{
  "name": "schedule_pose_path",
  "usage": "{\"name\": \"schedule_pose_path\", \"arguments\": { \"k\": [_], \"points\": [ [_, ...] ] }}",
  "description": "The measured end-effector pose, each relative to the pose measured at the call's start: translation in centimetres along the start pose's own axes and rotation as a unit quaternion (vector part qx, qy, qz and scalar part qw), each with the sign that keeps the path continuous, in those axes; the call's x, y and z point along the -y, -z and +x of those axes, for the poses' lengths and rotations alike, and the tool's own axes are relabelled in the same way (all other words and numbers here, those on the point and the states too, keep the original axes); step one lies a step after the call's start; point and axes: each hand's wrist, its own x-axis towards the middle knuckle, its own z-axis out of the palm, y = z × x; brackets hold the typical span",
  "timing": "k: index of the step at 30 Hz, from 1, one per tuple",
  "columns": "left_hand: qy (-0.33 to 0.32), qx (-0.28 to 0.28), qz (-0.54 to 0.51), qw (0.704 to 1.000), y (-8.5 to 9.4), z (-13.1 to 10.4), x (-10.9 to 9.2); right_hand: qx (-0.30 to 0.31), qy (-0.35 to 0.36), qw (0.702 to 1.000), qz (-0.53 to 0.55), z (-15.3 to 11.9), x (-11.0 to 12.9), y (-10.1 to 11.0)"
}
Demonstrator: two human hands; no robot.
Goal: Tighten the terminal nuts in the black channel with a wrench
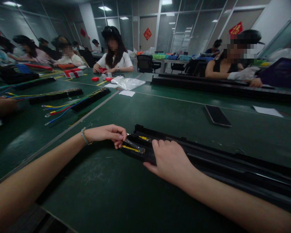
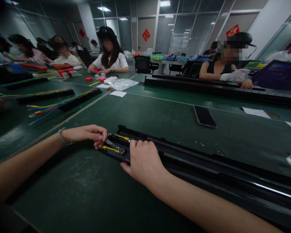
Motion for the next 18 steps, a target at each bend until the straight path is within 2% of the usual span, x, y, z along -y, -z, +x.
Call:
{"name": "schedule_pose_path", "arguments": {
  "k": [18],
  "points": [
    [0.005,-0.001,-0.006,1.0,0.01,0.04,-0.06,-0.014,0.003,1.0,-0.002,0.0,0.04,-0.26]
  ]
}}
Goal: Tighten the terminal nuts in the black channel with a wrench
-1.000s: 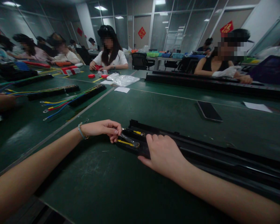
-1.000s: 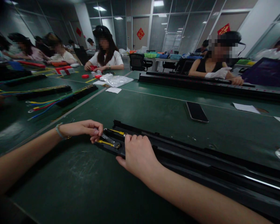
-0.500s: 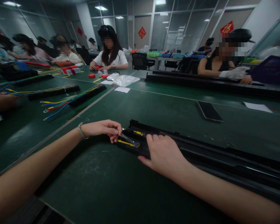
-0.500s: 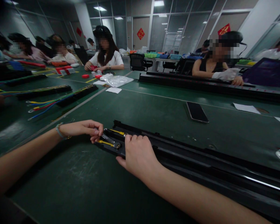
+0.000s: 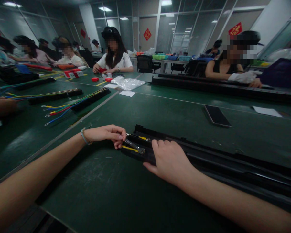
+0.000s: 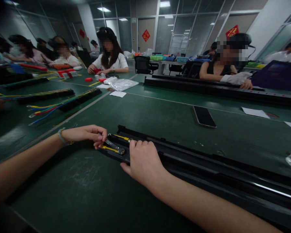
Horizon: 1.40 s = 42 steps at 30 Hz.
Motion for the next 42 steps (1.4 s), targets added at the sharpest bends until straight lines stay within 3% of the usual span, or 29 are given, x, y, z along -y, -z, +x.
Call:
{"name": "schedule_pose_path", "arguments": {
  "k": [17,32,42],
  "points": [
    [-0.011,0.022,-0.018,1.0,0.21,-0.27,-0.04,-0.005,-0.001,1.0,0.002,-0.05,-0.04,-0.11],
    [-0.043,0.009,-0.096,0.994,-0.01,-0.26,0.32,0.01,-0.002,1.0,0.001,-0.04,-0.01,0.07],
    [-0.055,0.041,-0.086,0.994,0.54,-0.24,0.65,0.0,-0.001,1.0,0.005,-0.02,-0.07,-0.15]
  ]
}}
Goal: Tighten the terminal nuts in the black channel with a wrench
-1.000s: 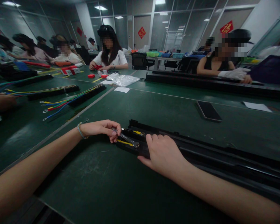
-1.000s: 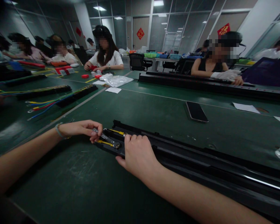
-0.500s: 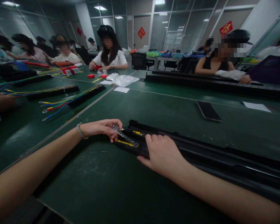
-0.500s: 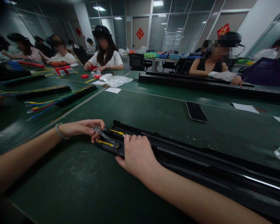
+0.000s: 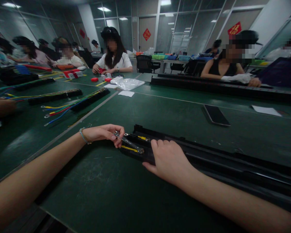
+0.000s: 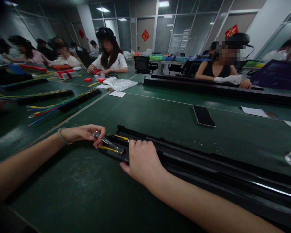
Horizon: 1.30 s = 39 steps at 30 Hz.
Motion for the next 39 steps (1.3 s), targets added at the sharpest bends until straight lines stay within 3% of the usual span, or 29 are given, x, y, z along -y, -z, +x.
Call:
{"name": "schedule_pose_path", "arguments": {
  "k": [8,21,39],
  "points": [
    [0.008,0.031,0.013,0.999,-0.09,-0.14,-0.43,-0.001,-0.001,1.0,0.0,-0.04,0.02,0.08],
    [-0.007,-0.005,-0.017,1.0,-0.03,-0.11,-0.03,0.018,0.004,1.0,-0.005,0.09,0.03,0.28],
    [-0.003,0.033,0.01,0.999,0.0,-0.09,-0.45,-0.006,-0.002,1.0,0.0,0.01,0.05,0.29]
  ]
}}
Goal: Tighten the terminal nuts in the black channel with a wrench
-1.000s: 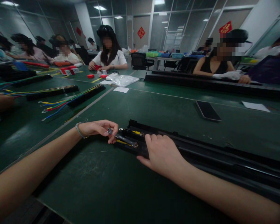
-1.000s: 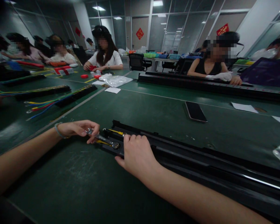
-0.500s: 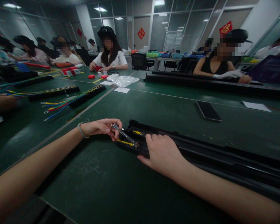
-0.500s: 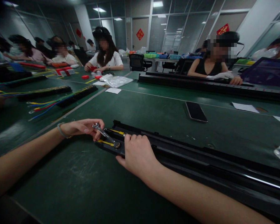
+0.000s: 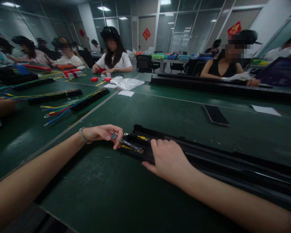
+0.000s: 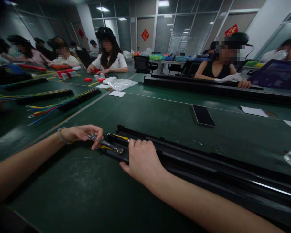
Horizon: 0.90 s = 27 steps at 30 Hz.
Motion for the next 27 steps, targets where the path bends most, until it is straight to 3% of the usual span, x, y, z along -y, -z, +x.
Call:
{"name": "schedule_pose_path", "arguments": {
  "k": [18,27],
  "points": [
    [-0.013,-0.027,-0.057,0.998,0.3,0.01,0.72,0.03,0.002,1.0,0.003,0.02,-0.04,0.25],
    [-0.015,-0.026,-0.052,0.998,0.34,-0.1,0.75,0.0,0.002,1.0,0.001,-0.09,-0.04,-0.27]
  ]
}}
